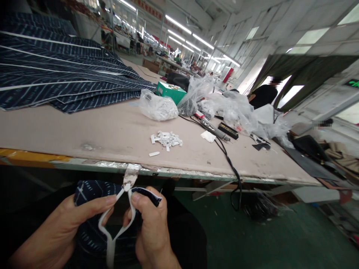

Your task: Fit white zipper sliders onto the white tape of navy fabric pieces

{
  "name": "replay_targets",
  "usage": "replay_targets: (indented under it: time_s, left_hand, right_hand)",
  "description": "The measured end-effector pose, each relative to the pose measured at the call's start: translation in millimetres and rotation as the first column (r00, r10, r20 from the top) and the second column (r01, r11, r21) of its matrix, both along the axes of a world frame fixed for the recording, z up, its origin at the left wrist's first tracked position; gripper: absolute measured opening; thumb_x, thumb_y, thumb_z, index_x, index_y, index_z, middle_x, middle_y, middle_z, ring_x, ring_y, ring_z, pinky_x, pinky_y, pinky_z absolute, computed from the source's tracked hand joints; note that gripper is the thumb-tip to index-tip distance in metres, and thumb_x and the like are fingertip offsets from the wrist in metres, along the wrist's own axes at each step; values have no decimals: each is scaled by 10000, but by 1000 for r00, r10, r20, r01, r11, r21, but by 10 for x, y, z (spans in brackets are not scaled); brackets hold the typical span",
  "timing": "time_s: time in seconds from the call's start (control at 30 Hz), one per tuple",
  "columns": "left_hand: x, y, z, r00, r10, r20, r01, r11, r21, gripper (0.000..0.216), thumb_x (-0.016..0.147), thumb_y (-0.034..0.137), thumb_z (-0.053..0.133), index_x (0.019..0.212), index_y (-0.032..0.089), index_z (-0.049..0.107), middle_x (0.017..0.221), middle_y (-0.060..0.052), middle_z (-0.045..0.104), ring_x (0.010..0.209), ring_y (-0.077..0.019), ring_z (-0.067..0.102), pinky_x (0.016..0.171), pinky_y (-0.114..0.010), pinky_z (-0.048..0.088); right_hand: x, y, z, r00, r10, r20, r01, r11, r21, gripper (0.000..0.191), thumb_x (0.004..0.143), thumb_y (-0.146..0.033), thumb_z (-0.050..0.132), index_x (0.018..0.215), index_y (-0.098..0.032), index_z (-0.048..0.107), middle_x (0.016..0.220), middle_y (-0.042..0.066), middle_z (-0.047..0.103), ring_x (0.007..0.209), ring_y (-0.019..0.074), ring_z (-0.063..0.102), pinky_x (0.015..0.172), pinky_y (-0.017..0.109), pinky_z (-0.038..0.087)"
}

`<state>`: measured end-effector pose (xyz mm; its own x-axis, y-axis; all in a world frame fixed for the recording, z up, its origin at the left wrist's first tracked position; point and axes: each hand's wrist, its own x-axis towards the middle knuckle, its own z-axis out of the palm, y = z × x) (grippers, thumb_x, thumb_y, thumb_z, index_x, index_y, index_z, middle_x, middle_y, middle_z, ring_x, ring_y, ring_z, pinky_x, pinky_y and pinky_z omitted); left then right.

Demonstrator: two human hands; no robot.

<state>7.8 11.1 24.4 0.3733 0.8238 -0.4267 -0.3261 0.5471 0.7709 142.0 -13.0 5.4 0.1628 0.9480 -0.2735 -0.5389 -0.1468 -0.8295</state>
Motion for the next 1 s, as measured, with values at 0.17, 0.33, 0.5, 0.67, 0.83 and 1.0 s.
replay_targets:
  time_s: [0.17,0.33,0.5,0.67,0.83,1.0]
  left_hand:
    - [1,10,-19,1000,13,-26,-13,1000,-5,311,739,461,847,620,182,778,604,-51,753,642,-211,655,676,-287,543]
    - [-2,42,-75,998,55,-31,-54,998,27,234,703,398,878,636,191,792,582,-22,751,575,-192,650,614,-276,531]
    - [7,47,-66,996,72,-58,-71,997,9,234,689,399,888,629,194,792,608,-37,789,577,-206,688,620,-286,552]
    - [2,51,-119,988,87,-126,-85,996,18,305,665,476,912,657,194,795,609,-41,788,590,-219,700,631,-301,569]
    - [-8,100,-160,967,112,-230,-98,993,72,341,610,505,938,646,205,780,620,-31,801,580,-225,705,596,-293,580]
    - [-29,161,-148,942,95,-322,-57,991,125,345,635,525,917,676,203,798,628,-39,805,575,-235,714,574,-290,584]
  right_hand:
    - [9,13,-9,1000,24,-20,-24,1000,11,298,743,-340,755,570,-191,564,473,-27,539,454,107,449,478,231,362]
    - [1,22,-22,1000,19,-14,-19,1000,-6,315,746,-352,745,548,-196,556,459,-21,534,441,108,434,468,239,354]
    - [-10,49,-7,998,20,-54,-20,1000,-3,321,737,-359,766,548,-184,574,470,-25,529,463,106,448,484,230,366]
    - [-21,36,6,997,21,-80,-17,999,42,313,761,-335,784,560,-173,607,490,-35,516,483,98,429,497,227,376]
    - [-53,37,-31,998,14,-59,-9,996,87,333,835,-358,775,590,-178,640,522,-23,556,517,115,468,534,241,427]
    - [-14,41,-112,1000,21,0,-21,994,106,313,861,-427,785,691,-192,667,566,-28,604,520,129,510,547,260,466]
